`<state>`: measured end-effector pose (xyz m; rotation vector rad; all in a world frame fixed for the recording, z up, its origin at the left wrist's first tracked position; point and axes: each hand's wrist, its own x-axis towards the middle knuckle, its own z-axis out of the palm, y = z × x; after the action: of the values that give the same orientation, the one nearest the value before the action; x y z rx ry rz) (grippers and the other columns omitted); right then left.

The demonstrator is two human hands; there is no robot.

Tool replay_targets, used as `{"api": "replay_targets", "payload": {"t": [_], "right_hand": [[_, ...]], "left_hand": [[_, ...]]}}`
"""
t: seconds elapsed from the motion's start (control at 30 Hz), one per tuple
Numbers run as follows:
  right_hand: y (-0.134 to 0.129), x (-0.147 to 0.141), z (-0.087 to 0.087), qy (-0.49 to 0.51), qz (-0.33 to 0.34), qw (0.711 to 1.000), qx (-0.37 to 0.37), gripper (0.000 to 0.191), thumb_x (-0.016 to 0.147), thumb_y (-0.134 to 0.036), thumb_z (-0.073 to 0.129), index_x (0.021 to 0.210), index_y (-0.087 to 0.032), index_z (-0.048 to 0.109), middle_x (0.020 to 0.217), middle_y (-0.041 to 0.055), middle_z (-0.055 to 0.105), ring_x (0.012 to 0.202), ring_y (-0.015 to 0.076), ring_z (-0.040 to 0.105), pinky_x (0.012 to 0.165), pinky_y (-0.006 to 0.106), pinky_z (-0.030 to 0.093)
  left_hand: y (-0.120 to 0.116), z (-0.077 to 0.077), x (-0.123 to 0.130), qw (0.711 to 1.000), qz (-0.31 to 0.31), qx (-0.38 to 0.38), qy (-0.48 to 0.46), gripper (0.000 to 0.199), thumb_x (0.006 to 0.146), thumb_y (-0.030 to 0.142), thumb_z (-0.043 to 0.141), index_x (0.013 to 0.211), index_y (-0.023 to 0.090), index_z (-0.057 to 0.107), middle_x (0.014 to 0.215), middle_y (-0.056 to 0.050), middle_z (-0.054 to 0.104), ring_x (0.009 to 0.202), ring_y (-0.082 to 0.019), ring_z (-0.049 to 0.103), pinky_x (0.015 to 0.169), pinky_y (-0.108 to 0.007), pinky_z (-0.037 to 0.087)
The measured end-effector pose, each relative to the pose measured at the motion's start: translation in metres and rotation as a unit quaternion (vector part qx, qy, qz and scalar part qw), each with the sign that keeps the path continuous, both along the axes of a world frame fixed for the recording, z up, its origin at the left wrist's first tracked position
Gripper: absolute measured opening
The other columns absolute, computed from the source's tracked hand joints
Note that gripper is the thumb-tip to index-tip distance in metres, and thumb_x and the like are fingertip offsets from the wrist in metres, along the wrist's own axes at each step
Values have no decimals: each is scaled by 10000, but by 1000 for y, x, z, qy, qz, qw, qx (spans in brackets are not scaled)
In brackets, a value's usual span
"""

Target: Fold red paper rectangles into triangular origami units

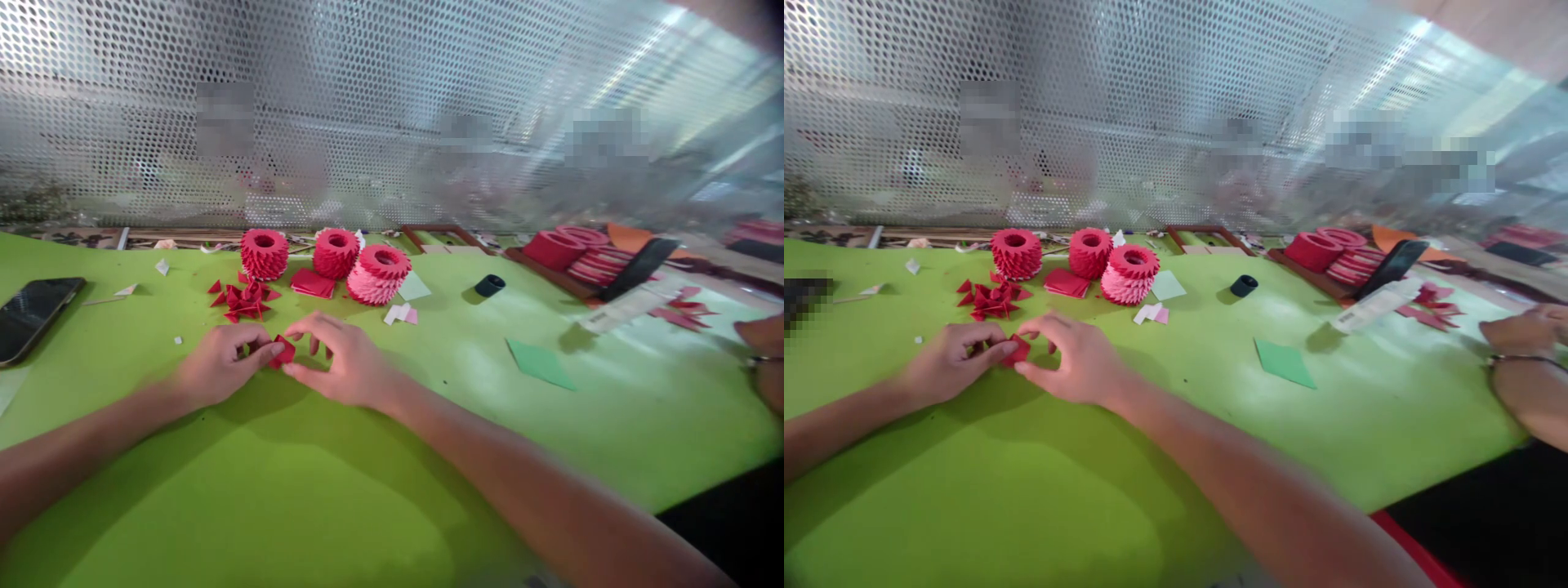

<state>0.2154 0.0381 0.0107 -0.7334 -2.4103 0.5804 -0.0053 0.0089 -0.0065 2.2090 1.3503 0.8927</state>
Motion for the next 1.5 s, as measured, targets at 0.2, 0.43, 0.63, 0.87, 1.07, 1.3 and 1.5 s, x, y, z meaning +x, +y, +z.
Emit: {"api": "replay_targets", "payload": {"t": [0.2,0.43,0.63,0.87,1.07,1.3,1.5], "right_hand": [[2,-3,-7,-24,8,999,19,316,941,-368,588,1180,-165,624,1092,80,716,760,150,648,730,299,493],[8,-1,-6,31,-24,999,10,222,968,-321,548,1004,-172,709,957,61,753,792,148,665,709,260,496],[20,14,-2,-39,50,995,79,150,937,-245,586,974,-192,722,993,65,757,876,178,684,811,307,515],[23,20,4,-183,83,973,110,155,898,-185,623,969,-200,760,981,42,760,862,192,683,738,305,474],[20,20,8,-188,71,976,89,162,915,-255,628,958,-215,779,967,38,759,809,180,676,692,294,446],[26,17,4,-141,55,988,-11,155,926,-277,631,957,-200,762,1009,47,736,832,171,660,788,293,461],[31,11,-5,-108,-3,992,-68,204,901,-355,662,932,-161,720,978,56,698,822,164,634,754,284,459]], "left_hand": [[0,0,-1,999,-32,12,-10,493,962,534,497,697,164,687,593,-3,658,508,-121,560,470,-208,376],[-2,-7,-4,988,-89,113,58,473,989,479,487,713,157,696,639,-21,669,566,-124,590,544,-223,441],[0,-12,-11,965,-39,210,150,299,992,354,501,958,212,762,926,-47,770,799,-182,695,746,-306,550],[1,-7,-10,944,-140,233,188,261,953,242,540,1116,217,743,1073,-64,768,926,-216,711,847,-377,570],[0,-8,-8,943,-162,227,185,259,946,210,545,1109,209,746,1078,-80,767,928,-224,707,855,-398,570],[0,-6,-8,934,-171,234,210,249,949,205,536,1079,181,748,1085,-90,759,951,-253,691,852,-423,558],[0,-6,-7,943,-180,203,195,273,931,195,523,1099,190,739,1124,-78,754,1015,-247,697,931,-437,542]]}}
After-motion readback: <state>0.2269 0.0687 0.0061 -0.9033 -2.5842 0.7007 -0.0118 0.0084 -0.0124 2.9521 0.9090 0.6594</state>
